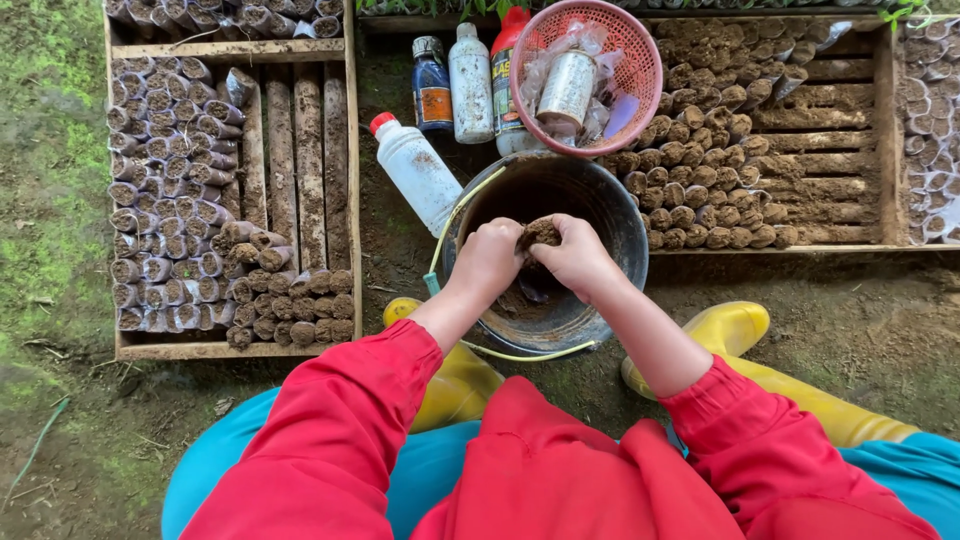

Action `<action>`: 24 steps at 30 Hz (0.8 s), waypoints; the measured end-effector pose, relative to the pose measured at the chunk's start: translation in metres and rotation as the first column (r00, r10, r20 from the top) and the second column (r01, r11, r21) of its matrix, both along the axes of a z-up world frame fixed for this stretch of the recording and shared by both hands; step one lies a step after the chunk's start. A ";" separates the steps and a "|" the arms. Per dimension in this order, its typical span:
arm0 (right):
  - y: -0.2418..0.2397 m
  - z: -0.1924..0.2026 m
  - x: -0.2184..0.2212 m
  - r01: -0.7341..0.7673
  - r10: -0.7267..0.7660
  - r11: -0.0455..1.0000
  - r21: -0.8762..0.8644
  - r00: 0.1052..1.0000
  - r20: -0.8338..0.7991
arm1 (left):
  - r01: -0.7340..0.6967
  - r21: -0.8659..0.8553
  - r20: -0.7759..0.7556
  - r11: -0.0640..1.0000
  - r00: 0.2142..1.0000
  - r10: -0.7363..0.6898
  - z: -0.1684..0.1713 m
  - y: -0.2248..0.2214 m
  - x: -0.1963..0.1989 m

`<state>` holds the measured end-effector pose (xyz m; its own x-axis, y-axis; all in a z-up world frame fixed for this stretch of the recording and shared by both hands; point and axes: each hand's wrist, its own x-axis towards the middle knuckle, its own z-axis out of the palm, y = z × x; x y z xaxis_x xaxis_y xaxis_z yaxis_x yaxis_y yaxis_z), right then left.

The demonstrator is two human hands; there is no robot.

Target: Filling small plastic bags with soil to prepare them for seedlings and arranging them in a wooden tray.

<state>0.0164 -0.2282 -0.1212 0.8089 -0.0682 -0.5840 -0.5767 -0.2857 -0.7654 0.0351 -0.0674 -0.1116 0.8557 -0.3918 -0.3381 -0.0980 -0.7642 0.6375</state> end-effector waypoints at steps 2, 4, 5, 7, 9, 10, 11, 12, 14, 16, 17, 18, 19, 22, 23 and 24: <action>0.001 -0.010 0.001 -0.044 0.043 0.998 -0.040 0.999 -0.008 | 0.002 -0.007 -0.013 1.000 1.000 -0.002 0.006 0.001 -0.001; 0.003 -0.005 0.001 -0.087 0.086 0.993 -0.082 0.996 -0.018 | 0.004 -0.017 -0.025 1.000 1.000 -0.005 0.010 0.000 -0.003; 0.004 0.005 0.002 -0.096 0.093 0.994 -0.046 0.994 -0.049 | 0.011 -0.023 -0.051 1.000 0.999 -0.012 0.011 0.000 -0.002; 0.005 0.017 0.003 -0.102 0.101 0.995 -0.011 0.991 -0.084 | 0.017 -0.030 -0.082 0.999 0.996 -0.019 0.010 -0.002 -0.001; 0.005 0.022 0.003 -0.118 0.125 0.989 0.087 0.990 -0.072 | -0.002 -0.024 -0.120 1.000 0.993 -0.001 0.008 -0.002 0.001; 0.002 0.030 0.007 -0.119 0.126 0.989 0.087 0.989 -0.076 | -0.003 -0.024 -0.124 1.000 0.992 0.000 0.011 -0.001 0.001; -0.001 0.038 0.012 -0.089 0.097 0.990 0.107 0.993 -0.066 | 0.002 -0.044 -0.098 0.999 0.995 -0.006 0.014 0.000 0.002; -0.005 0.046 0.016 -0.060 0.067 0.990 0.127 0.996 -0.056 | 0.007 -0.063 -0.071 0.998 0.997 -0.011 0.016 0.001 0.002; -0.022 0.012 0.030 -0.106 0.111 0.991 0.087 0.992 -0.054 | -0.004 -0.076 -0.059 0.997 0.998 0.000 0.004 0.003 0.002; -0.047 -0.068 0.043 -0.152 0.154 0.987 0.047 0.987 -0.049 | -0.014 -0.090 -0.043 0.996 0.999 0.010 -0.001 0.004 0.003; -0.063 -0.127 0.051 -0.386 0.377 0.889 -0.247 0.922 -0.085 | -0.028 -0.094 -0.053 0.995 0.998 0.023 -0.001 0.005 0.002; -0.076 -0.181 0.067 -0.566 0.558 0.656 -0.499 0.809 -0.184 | -0.042 -0.098 -0.062 0.994 0.997 0.036 -0.001 0.006 0.002; -0.078 -0.223 0.066 -0.567 0.558 0.658 -0.496 0.809 -0.185 | -0.041 -0.095 -0.065 0.995 0.997 0.035 -0.004 0.006 0.001; -0.069 -0.325 0.055 -0.660 0.585 0.526 -0.536 0.739 -0.335 | -0.106 -0.125 -0.084 0.987 0.992 0.096 -0.006 0.007 0.006; -0.056 -0.343 0.038 -0.669 0.528 0.550 -0.500 0.742 -0.413 | -0.109 -0.115 -0.085 0.987 0.991 0.100 -0.004 0.007 0.006; -0.043 -0.362 0.020 -0.674 0.468 0.574 -0.465 0.736 -0.489 | -0.112 -0.105 -0.087 0.988 0.991 0.104 -0.002 0.007 0.006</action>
